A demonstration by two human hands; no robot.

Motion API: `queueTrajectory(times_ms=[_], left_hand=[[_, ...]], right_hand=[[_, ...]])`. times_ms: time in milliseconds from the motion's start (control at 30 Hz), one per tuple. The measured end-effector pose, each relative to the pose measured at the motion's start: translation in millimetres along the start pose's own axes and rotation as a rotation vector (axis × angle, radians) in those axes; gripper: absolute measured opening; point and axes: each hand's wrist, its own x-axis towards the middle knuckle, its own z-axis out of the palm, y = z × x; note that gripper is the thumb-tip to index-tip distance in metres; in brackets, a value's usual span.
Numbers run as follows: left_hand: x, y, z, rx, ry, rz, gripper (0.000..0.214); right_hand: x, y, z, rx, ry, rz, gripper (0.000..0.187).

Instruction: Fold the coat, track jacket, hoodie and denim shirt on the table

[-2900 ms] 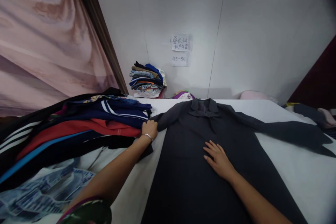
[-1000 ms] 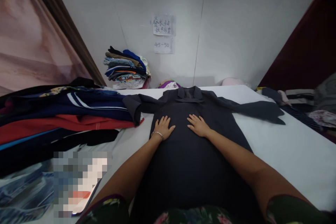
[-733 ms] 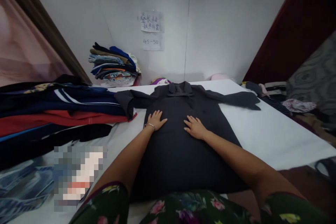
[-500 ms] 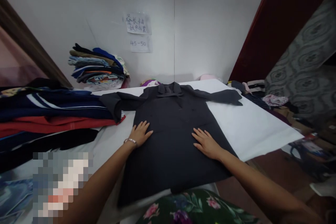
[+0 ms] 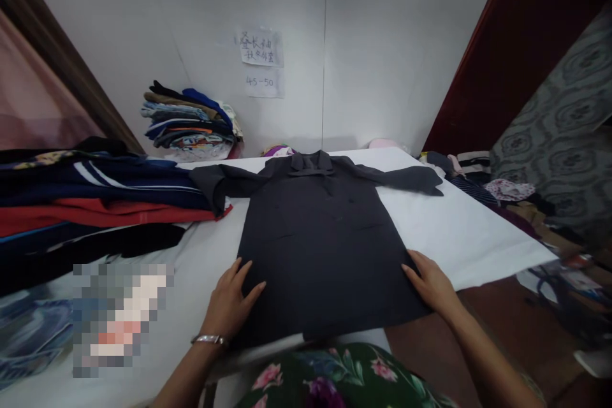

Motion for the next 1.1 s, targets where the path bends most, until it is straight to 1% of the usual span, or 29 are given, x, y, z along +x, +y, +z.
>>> queueTrajectory(times_ms=[33, 100, 167, 233, 300, 367, 400, 467, 533, 567, 667, 767, 833, 900, 933, 1000, 1100], left_hand=[[-7, 4, -2.3, -0.012, -0.033, 0.051, 0.054], [-22, 13, -6.6, -0.025, -0.132, 0.171, 0.049], [-34, 21, -10.8, -0.025, -0.239, 0.285, 0.052], [-43, 25, -15.1, -0.013, -0.302, 0.354, 0.062], [-47, 27, -19.2, 0.002, -0.320, 0.387, 0.069], [-47, 27, -22.1, 0.007, -0.320, 0.408, 0.064], [-46, 27, -22.9, 0.005, -0.316, 0.417, 0.058], [-45, 29, -23.3, -0.006, -0.295, 0.439, 0.042], [-45, 32, -23.3, -0.026, -0.253, 0.473, 0.029], [-45, 34, -23.7, -0.042, -0.230, 0.493, 0.026], [-45, 45, -27.5, -0.096, -0.158, 0.509, 0.027], [-44, 54, -35.6, -0.119, -0.062, 0.458, 0.029], [-44, 56, -41.3, -0.114, -0.005, 0.439, 0.029], [-47, 51, -44.7, -0.105, 0.018, 0.452, 0.028], [-50, 48, -45.1, -0.103, 0.015, 0.468, 0.027], [-57, 39, -43.1, -0.108, -0.015, 0.502, 0.027], [-67, 27, -35.5, -0.142, -0.070, 0.518, 0.027]], right_hand=[[0, -2, -2, 0.017, 0.008, -0.008, 0.053], [-1, -15, -7, 0.068, 0.013, -0.057, 0.051], [-7, -36, -13, 0.143, -0.046, -0.171, 0.047], [-15, -59, -19, 0.213, -0.203, -0.315, 0.045], [-24, -79, -23, 0.241, -0.392, -0.421, 0.050], [-30, -92, -24, 0.220, -0.522, -0.464, 0.058], [-32, -95, -24, 0.202, -0.552, -0.470, 0.062], [-33, -99, -21, 0.170, -0.565, -0.475, 0.063], [-33, -100, -18, 0.162, -0.554, -0.496, 0.058], [-33, -101, -16, 0.164, -0.549, -0.515, 0.055], [-29, -104, -9, 0.158, -0.505, -0.563, 0.046], [-22, -107, -2, 0.151, -0.402, -0.584, 0.038], [-18, -108, -1, 0.167, -0.325, -0.605, 0.037], [-18, -108, -2, 0.182, -0.276, -0.645, 0.039], [-19, -109, -3, 0.183, -0.279, -0.674, 0.039], [-25, -110, -5, 0.169, -0.338, -0.728, 0.038], [-39, -113, -6, 0.137, -0.432, -0.743, 0.038]])
